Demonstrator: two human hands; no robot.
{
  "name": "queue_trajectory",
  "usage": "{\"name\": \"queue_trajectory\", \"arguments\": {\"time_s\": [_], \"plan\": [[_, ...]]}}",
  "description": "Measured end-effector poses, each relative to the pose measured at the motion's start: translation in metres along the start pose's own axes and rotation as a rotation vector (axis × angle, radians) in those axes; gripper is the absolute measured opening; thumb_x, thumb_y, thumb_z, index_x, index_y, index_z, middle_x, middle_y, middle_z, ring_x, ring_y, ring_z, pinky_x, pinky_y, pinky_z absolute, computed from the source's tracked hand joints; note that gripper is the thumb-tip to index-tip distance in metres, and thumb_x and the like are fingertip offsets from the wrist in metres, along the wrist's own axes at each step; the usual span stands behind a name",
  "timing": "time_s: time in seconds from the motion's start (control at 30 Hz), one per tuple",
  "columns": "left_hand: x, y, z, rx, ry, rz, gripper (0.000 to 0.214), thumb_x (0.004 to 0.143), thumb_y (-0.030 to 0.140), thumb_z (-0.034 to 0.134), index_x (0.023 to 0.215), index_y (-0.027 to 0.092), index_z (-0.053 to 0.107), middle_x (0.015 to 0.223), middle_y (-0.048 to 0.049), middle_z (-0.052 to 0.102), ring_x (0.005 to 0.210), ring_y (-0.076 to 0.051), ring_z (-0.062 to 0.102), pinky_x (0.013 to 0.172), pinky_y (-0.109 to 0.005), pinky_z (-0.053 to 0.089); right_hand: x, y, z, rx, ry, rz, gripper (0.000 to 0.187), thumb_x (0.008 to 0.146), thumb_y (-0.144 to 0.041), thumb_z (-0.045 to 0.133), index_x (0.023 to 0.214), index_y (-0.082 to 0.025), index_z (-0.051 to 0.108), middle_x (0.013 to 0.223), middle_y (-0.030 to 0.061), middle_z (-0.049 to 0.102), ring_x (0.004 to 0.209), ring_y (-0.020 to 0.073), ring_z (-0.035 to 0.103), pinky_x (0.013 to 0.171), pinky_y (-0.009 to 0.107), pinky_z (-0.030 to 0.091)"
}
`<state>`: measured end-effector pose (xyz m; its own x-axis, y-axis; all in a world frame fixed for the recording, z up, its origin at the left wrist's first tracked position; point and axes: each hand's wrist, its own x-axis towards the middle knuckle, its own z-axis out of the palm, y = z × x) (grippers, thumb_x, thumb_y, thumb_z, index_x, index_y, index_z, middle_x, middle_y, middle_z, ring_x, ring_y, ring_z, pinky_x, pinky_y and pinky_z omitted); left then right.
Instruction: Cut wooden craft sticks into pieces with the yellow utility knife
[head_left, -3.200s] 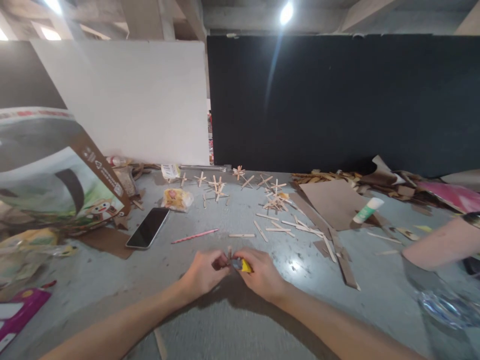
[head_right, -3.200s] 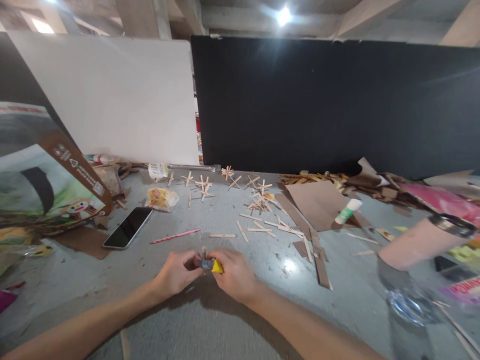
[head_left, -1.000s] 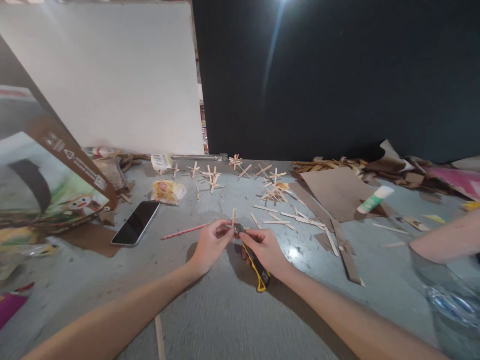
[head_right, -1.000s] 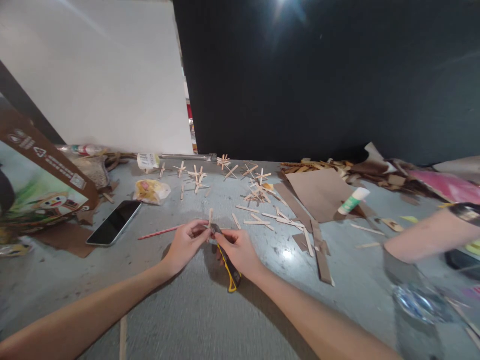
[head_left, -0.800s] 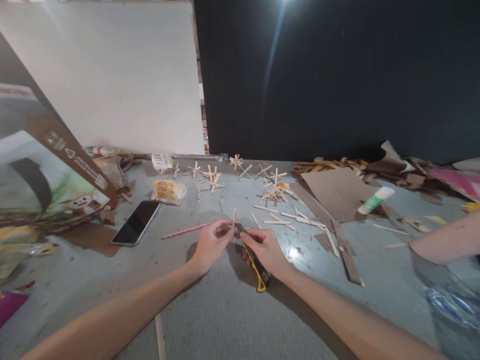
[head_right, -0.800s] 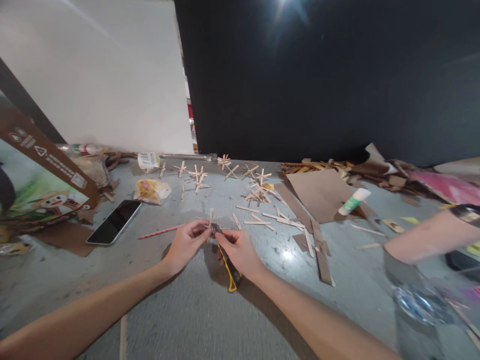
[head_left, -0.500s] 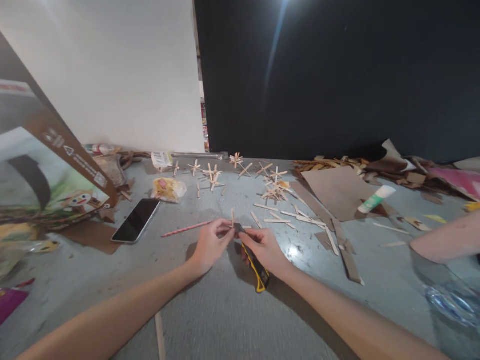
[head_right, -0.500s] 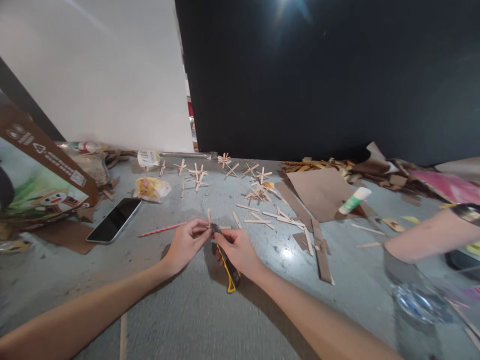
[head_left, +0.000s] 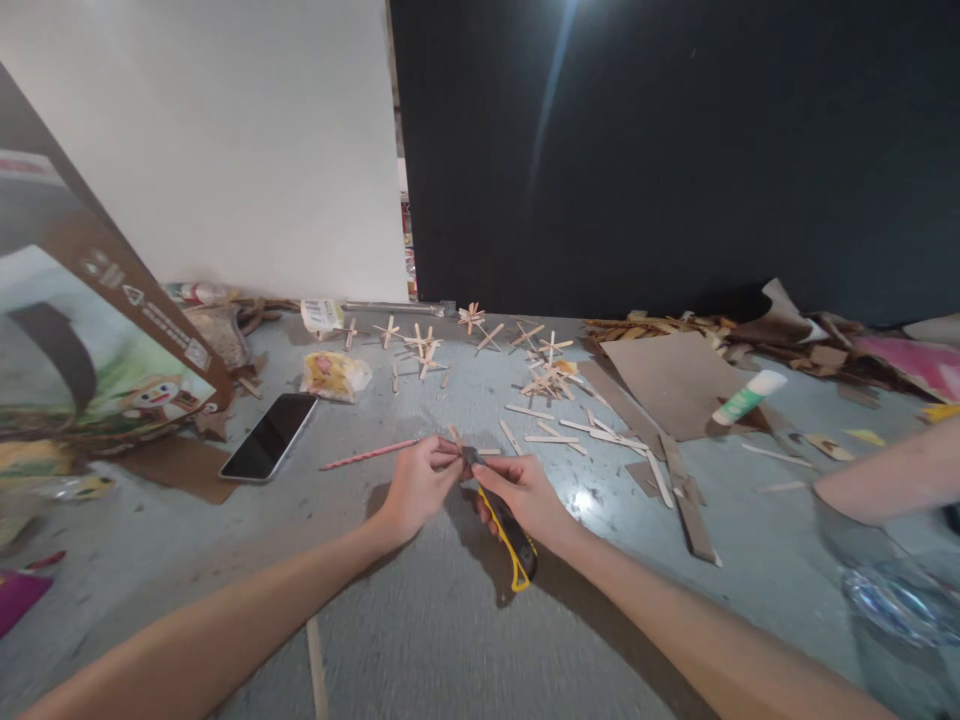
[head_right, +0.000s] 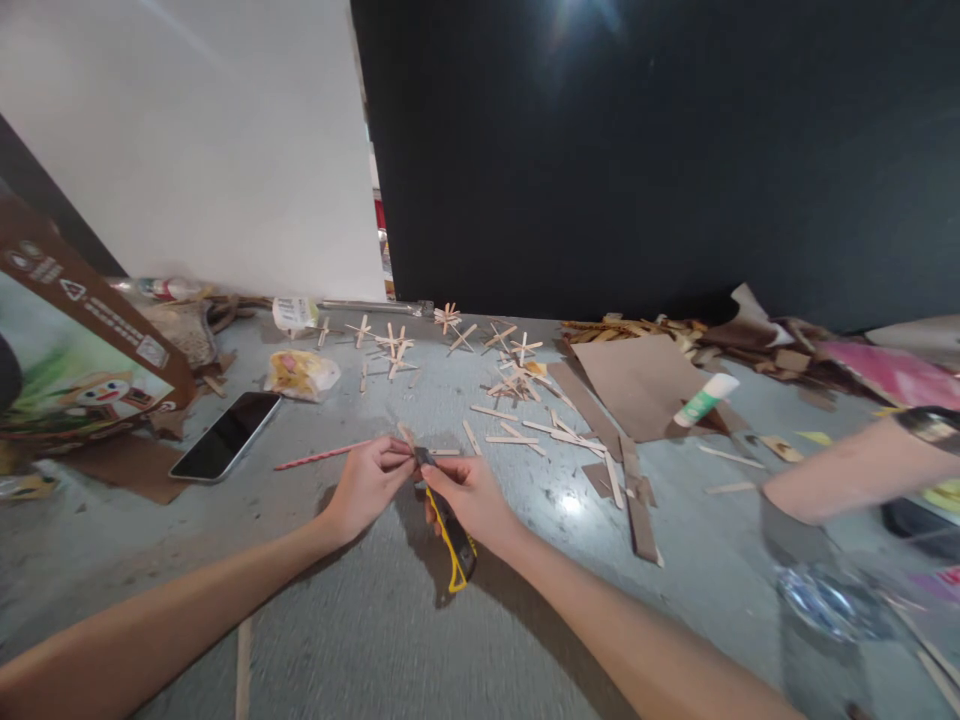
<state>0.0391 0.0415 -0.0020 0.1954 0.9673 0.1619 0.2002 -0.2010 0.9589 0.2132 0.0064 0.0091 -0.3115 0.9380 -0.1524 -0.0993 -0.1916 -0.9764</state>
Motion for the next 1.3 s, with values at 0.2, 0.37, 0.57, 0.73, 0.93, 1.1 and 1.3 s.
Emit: {"name": "queue_trajectory", "arguments": {"time_s": [0.2,0.37,0.57,0.73,0.93,1.1,1.3], "plan": [[0.002,-0.001,-0.001,-0.003,-0.015,0.000,0.015,0.082,0.033,0.069,0.084,0.020,0.061,0.076,-0.0079,0.080,0.073,-0.025,0.078,0.069,-0.033,0.058,0.002,0.000,-0.006,0.069,-0.057,0.037,0.062,0.073,-0.068,0.076,0.101,-0.013,0.074,0.051,-0.0021,0.063,0.037,0.0111,0.054,0.038,0.021,0.041],[0.004,-0.001,-0.001,0.022,0.007,0.013,0.014,0.080,0.032,0.070,0.082,0.020,0.062,0.073,-0.0070,0.080,0.070,-0.024,0.077,0.068,-0.032,0.057,0.004,0.001,-0.007,0.074,-0.077,0.049,0.063,0.071,-0.071,0.077,0.096,-0.014,0.072,0.051,-0.0021,0.063,0.038,0.0108,0.054,0.038,0.021,0.041],[0.006,-0.001,-0.003,0.046,0.003,-0.003,0.010,0.071,0.017,0.070,0.074,0.022,0.061,0.069,-0.0035,0.077,0.067,-0.022,0.074,0.066,-0.030,0.055,0.004,0.000,-0.005,0.072,-0.140,-0.001,0.061,0.076,-0.071,0.074,0.098,-0.015,0.072,0.053,-0.0024,0.064,0.039,0.0095,0.053,0.040,0.020,0.038],[0.006,0.002,-0.003,-0.091,-0.013,-0.070,0.014,0.076,0.022,0.066,0.086,0.022,0.057,0.069,-0.0014,0.077,0.066,-0.020,0.074,0.067,-0.030,0.054,0.003,0.002,-0.003,0.041,-0.083,-0.016,0.061,0.077,-0.073,0.072,0.099,-0.016,0.071,0.053,-0.0036,0.062,0.038,0.0099,0.052,0.039,0.020,0.037],[0.004,0.011,-0.002,-0.169,-0.009,-0.075,0.063,0.076,0.025,0.066,0.135,0.018,0.047,0.064,0.0029,0.074,0.066,-0.023,0.075,0.068,-0.032,0.055,0.005,0.004,-0.003,0.008,-0.051,-0.022,0.062,0.076,-0.074,0.072,0.097,-0.015,0.073,0.052,-0.0033,0.061,0.038,0.0098,0.051,0.040,0.021,0.040],[0.002,0.009,-0.001,-0.170,0.046,-0.080,0.067,0.077,0.032,0.071,0.136,0.021,0.040,0.065,0.0033,0.073,0.067,-0.023,0.076,0.074,-0.036,0.056,0.005,0.004,-0.003,0.004,-0.035,-0.021,0.059,0.078,-0.071,0.071,0.098,-0.015,0.074,0.052,-0.0032,0.061,0.039,0.0103,0.052,0.042,0.022,0.041],[0.004,0.001,0.000,-0.159,0.093,-0.108,0.052,0.075,0.037,0.076,0.108,0.025,0.037,0.072,0.0002,0.078,0.069,-0.025,0.077,0.073,-0.036,0.055,0.006,0.005,-0.002,-0.019,-0.021,-0.009,0.055,0.077,-0.071,0.070,0.090,-0.017,0.071,0.052,-0.0034,0.061,0.039,0.0104,0.052,0.040,0.022,0.038]]}}
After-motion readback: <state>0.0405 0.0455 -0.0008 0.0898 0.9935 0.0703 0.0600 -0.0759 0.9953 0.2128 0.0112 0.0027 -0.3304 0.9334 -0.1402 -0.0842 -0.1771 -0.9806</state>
